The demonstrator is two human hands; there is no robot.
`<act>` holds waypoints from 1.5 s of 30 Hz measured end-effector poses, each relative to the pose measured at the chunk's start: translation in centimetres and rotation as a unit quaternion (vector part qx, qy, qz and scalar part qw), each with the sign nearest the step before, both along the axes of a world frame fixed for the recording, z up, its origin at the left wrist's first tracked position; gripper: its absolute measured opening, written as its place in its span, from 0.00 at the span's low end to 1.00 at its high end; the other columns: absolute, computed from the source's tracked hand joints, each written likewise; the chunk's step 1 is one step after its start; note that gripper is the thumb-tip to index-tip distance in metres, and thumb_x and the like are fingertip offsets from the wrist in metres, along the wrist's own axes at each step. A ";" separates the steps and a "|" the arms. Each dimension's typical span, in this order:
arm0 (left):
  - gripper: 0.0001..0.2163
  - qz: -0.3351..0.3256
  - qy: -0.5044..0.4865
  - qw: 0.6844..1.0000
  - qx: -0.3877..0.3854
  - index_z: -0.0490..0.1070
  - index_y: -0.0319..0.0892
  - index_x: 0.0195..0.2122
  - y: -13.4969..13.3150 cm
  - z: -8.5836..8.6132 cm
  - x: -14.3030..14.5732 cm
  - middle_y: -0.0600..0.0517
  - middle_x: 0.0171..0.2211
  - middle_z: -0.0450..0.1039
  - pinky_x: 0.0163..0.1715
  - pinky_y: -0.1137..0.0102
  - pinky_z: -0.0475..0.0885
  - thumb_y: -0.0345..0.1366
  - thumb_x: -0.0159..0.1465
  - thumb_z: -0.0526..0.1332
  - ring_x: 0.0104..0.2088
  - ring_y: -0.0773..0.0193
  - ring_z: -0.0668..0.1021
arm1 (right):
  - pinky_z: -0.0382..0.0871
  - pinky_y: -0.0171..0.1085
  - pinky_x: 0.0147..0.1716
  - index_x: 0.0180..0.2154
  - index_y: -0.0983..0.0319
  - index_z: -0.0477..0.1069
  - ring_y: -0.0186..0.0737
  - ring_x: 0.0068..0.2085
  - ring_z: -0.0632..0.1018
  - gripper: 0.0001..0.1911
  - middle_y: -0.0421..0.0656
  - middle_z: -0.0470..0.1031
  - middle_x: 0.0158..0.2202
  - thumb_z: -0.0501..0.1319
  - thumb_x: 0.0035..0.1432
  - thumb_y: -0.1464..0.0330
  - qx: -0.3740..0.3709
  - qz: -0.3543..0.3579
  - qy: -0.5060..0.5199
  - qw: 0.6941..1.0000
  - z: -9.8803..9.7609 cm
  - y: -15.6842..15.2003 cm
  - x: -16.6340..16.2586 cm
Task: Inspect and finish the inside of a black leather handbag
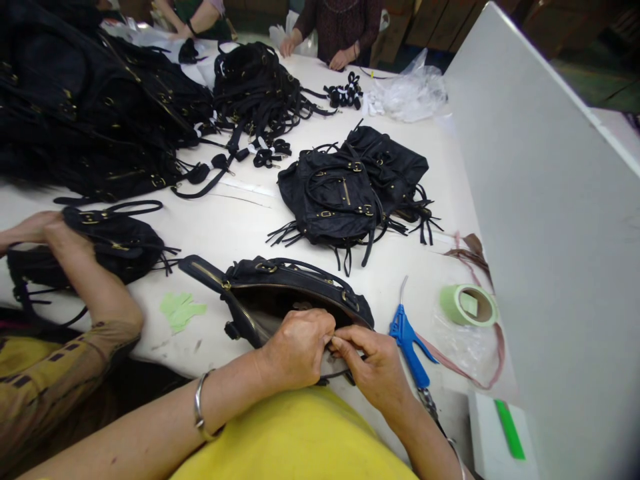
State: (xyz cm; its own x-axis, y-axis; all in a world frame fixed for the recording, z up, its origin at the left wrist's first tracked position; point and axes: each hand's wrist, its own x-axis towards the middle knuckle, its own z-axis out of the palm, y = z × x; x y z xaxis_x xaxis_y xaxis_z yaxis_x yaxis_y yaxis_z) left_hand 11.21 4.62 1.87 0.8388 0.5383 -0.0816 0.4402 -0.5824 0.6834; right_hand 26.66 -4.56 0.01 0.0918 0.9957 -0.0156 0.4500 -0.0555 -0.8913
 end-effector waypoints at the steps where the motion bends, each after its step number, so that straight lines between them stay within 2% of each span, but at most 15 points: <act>1: 0.06 -0.002 0.002 1.000 0.000 0.62 0.42 0.29 0.0 0.0 0.0 0.50 0.29 0.70 0.33 0.67 0.64 0.30 0.60 0.49 0.32 0.61 0.73 | 0.68 0.32 0.29 0.31 0.60 0.75 0.34 0.29 0.77 0.09 0.39 0.77 0.27 0.58 0.64 0.69 -0.007 0.003 0.000 1.000 0.0 0.1 0.0; 7: 0.08 0.018 0.000 0.999 -0.036 0.64 0.42 0.28 -0.1 -0.2 0.0 0.51 0.28 0.70 0.34 0.68 0.65 0.31 0.62 0.48 0.32 0.63 0.73 | 0.68 0.32 0.28 0.31 0.60 0.76 0.34 0.27 0.76 0.10 0.38 0.76 0.25 0.58 0.63 0.68 -0.068 0.000 0.051 0.996 0.3 0.2 0.1; 11: 0.09 0.036 -0.010 0.999 -0.027 0.66 0.42 0.29 -0.1 -0.4 -0.4 0.51 0.27 0.71 0.34 0.68 0.64 0.32 0.63 0.48 0.31 0.63 0.73 | 0.71 0.31 0.30 0.36 0.60 0.76 0.35 0.30 0.78 0.05 0.40 0.79 0.30 0.62 0.59 0.67 -0.105 -0.020 0.088 0.990 0.7 0.1 0.1; 13: 0.09 0.040 -0.012 0.999 -0.026 0.66 0.42 0.29 0.0 -0.4 -0.6 0.52 0.27 0.71 0.34 0.68 0.64 0.32 0.63 0.49 0.31 0.63 0.73 | 0.72 0.30 0.30 0.37 0.61 0.75 0.36 0.31 0.79 0.06 0.41 0.79 0.32 0.63 0.59 0.66 -0.106 -0.027 0.114 0.987 0.7 0.1 0.1; 16: 0.09 0.033 -0.010 0.999 -0.028 0.66 0.42 0.29 -0.1 -0.4 -0.7 0.52 0.28 0.71 0.33 0.68 0.64 0.32 0.63 0.49 0.31 0.63 0.73 | 0.71 0.30 0.28 0.34 0.62 0.75 0.35 0.28 0.78 0.08 0.41 0.78 0.29 0.62 0.60 0.64 -0.090 -0.034 0.130 0.987 0.6 0.1 0.0; 20: 0.08 0.024 -0.002 1.000 -0.014 0.64 0.42 0.28 -0.3 -0.4 -0.5 0.52 0.27 0.71 0.32 0.68 0.64 0.31 0.62 0.48 0.31 0.63 0.73 | 0.68 0.30 0.26 0.29 0.62 0.74 0.34 0.26 0.75 0.10 0.39 0.75 0.25 0.60 0.60 0.65 -0.089 -0.037 0.113 0.989 0.2 -0.1 -0.3; 25: 0.08 0.019 0.011 0.999 0.026 0.62 0.43 0.26 -0.5 -0.8 -0.3 0.52 0.26 0.69 0.30 0.68 0.62 0.30 0.61 0.48 0.30 0.63 0.73 | 0.64 0.31 0.27 0.26 0.62 0.72 0.33 0.26 0.72 0.08 0.38 0.74 0.24 0.59 0.57 0.73 -0.088 -0.045 0.056 0.994 0.1 -0.2 -1.1; 29: 0.09 0.027 0.024 0.999 -0.005 0.63 0.43 0.25 -0.2 -0.7 -0.2 0.52 0.25 0.70 0.30 0.69 0.63 0.30 0.62 0.49 0.29 0.63 0.74 | 0.64 0.31 0.28 0.26 0.61 0.69 0.34 0.27 0.72 0.09 0.38 0.73 0.23 0.57 0.58 0.75 -0.068 -0.065 0.030 0.995 0.0 -0.1 -1.4; 31: 0.08 0.028 0.022 0.999 -0.041 0.67 0.42 0.28 0.2 -0.4 -0.4 0.52 0.26 0.73 0.32 0.69 0.66 0.31 0.62 0.50 0.31 0.62 0.76 | 0.65 0.32 0.28 0.27 0.60 0.68 0.35 0.28 0.72 0.09 0.38 0.71 0.24 0.56 0.60 0.74 -0.062 -0.066 0.021 0.996 -0.2 -0.2 -1.4; 33: 0.09 0.041 0.002 0.997 -0.057 0.72 0.42 0.37 0.5 -0.1 -0.9 0.51 0.32 0.76 0.37 0.68 0.70 0.30 0.62 0.52 0.36 0.61 0.78 | 0.65 0.32 0.29 0.29 0.60 0.68 0.35 0.27 0.72 0.09 0.38 0.70 0.24 0.54 0.62 0.72 -0.054 -0.063 0.015 0.996 -0.4 -0.3 -1.1; 36: 0.13 0.062 -0.025 0.998 -0.020 0.72 0.42 0.46 0.9 0.5 -2.5 0.49 0.42 0.78 0.46 0.66 0.72 0.30 0.63 0.53 0.43 0.61 0.78 | 0.67 0.33 0.30 0.32 0.60 0.68 0.35 0.28 0.73 0.10 0.39 0.72 0.27 0.53 0.65 0.68 -0.047 -0.067 0.018 0.996 -0.6 -0.5 -0.8; 40: 0.11 0.060 -0.039 0.995 0.065 0.73 0.42 0.44 1.0 1.4 -5.7 0.50 0.40 0.77 0.44 0.70 0.73 0.32 0.67 0.52 0.42 0.64 0.78 | 0.72 0.33 0.32 0.37 0.59 0.69 0.35 0.31 0.78 0.09 0.41 0.76 0.32 0.52 0.67 0.65 -0.030 -0.089 0.055 0.994 0.1 -1.2 -0.5; 43: 0.09 0.125 -0.057 0.977 0.161 0.72 0.43 0.44 1.2 1.8 -8.5 0.50 0.41 0.75 0.46 0.71 0.72 0.32 0.68 0.54 0.44 0.64 0.77 | 0.75 0.32 0.31 0.39 0.59 0.69 0.35 0.30 0.78 0.09 0.42 0.77 0.33 0.54 0.67 0.63 0.003 -0.121 0.065 0.991 0.7 -2.2 0.2; 45: 0.09 0.186 -0.065 0.955 0.222 0.71 0.42 0.46 2.0 1.5 -10.5 0.48 0.43 0.73 0.49 0.68 0.71 0.33 0.68 0.55 0.45 0.61 0.76 | 0.75 0.32 0.31 0.40 0.59 0.70 0.35 0.30 0.78 0.08 0.42 0.76 0.33 0.55 0.67 0.63 0.025 -0.147 0.043 0.988 1.1 -3.0 1.1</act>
